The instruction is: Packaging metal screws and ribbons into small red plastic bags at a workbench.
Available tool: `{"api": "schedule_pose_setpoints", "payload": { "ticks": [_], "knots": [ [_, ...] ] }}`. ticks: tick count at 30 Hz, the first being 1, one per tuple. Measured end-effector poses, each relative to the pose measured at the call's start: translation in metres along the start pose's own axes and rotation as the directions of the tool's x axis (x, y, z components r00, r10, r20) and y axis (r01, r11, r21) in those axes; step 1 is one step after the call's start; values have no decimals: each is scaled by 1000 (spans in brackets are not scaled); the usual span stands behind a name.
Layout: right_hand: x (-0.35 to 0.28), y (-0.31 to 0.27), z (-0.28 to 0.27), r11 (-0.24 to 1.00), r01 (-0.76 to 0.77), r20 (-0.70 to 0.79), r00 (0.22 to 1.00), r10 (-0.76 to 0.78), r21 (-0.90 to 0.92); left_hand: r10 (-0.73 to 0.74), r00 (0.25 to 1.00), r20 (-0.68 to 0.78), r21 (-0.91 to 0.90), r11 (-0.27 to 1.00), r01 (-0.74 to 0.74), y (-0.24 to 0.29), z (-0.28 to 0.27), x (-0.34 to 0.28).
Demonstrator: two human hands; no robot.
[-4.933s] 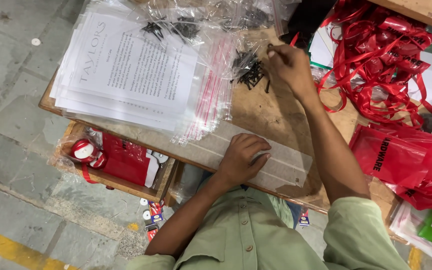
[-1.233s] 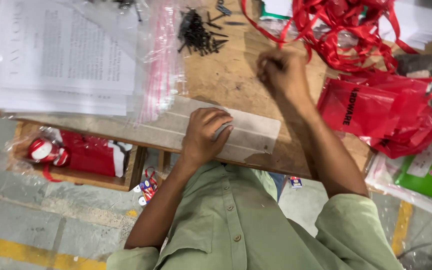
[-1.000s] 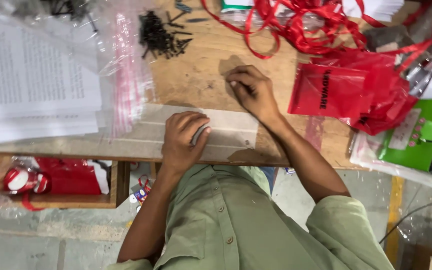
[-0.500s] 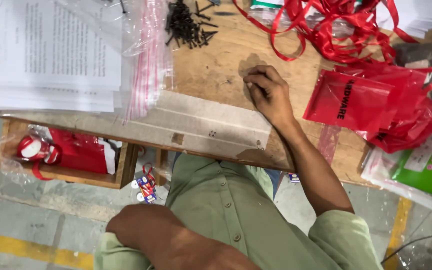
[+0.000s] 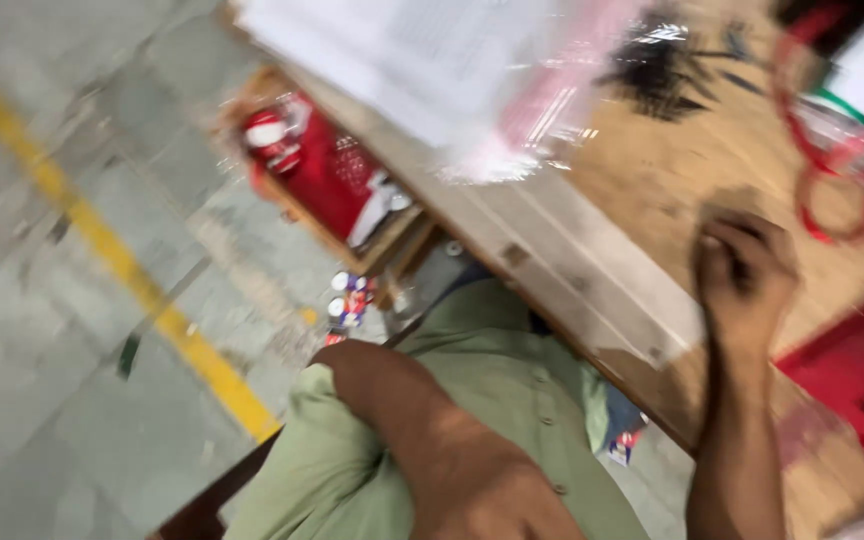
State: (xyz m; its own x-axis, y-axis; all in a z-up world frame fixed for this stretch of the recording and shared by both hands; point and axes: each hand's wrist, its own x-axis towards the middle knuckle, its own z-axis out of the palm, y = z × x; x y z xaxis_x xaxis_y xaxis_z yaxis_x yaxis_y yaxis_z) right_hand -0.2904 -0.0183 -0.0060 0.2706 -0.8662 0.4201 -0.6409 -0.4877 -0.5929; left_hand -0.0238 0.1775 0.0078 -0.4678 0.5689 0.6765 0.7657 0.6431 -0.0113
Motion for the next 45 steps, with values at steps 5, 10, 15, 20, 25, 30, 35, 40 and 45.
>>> {"api": "schedule_pose_setpoints", "payload": {
  "ticks": [5, 10, 15, 20, 25, 30, 35, 40, 45],
  "knots": [
    [13, -38, -1, 978, -127, -42, 990, 136, 167, 0, 893, -449, 349, 920, 176, -2, -127, 8],
    [12, -40, 1, 947, -148, -11, 987, 158, 286, -549, 396, -736, 319, 235, 918, 27, -120, -70],
    [4, -24, 2, 932, -161, 39, 987, 157, 324, -254, -313, -915, -195, -400, 896, 81, -141, -106],
    [6, -33, 1, 959, -149, 6, 988, 152, 243, -319, -660, -681, -37, -884, 466, 108, -129, -155],
    [-4, -9, 2, 978, -65, 11, 998, 64, 198, -272, -705, -655, -141, -873, 468, 109, -107, -177],
    [2, -26, 2, 963, -111, 6, 994, 114, 245, -154, -403, -902, -138, -783, 606, 119, -100, -187],
    [4, -30, 3, 947, -157, 4, 987, 163, 280, 330, -338, -881, -471, -662, 583, 133, -72, -216],
    [4, -28, 3, 969, -124, -5, 992, 128, 212, 402, -468, -787, -617, -521, 590, 117, -47, -235],
    [7, -34, 4, 957, -142, -23, 988, 153, 251, 347, -484, -803, -595, -510, 621, 96, -41, -238]
  ]
}}
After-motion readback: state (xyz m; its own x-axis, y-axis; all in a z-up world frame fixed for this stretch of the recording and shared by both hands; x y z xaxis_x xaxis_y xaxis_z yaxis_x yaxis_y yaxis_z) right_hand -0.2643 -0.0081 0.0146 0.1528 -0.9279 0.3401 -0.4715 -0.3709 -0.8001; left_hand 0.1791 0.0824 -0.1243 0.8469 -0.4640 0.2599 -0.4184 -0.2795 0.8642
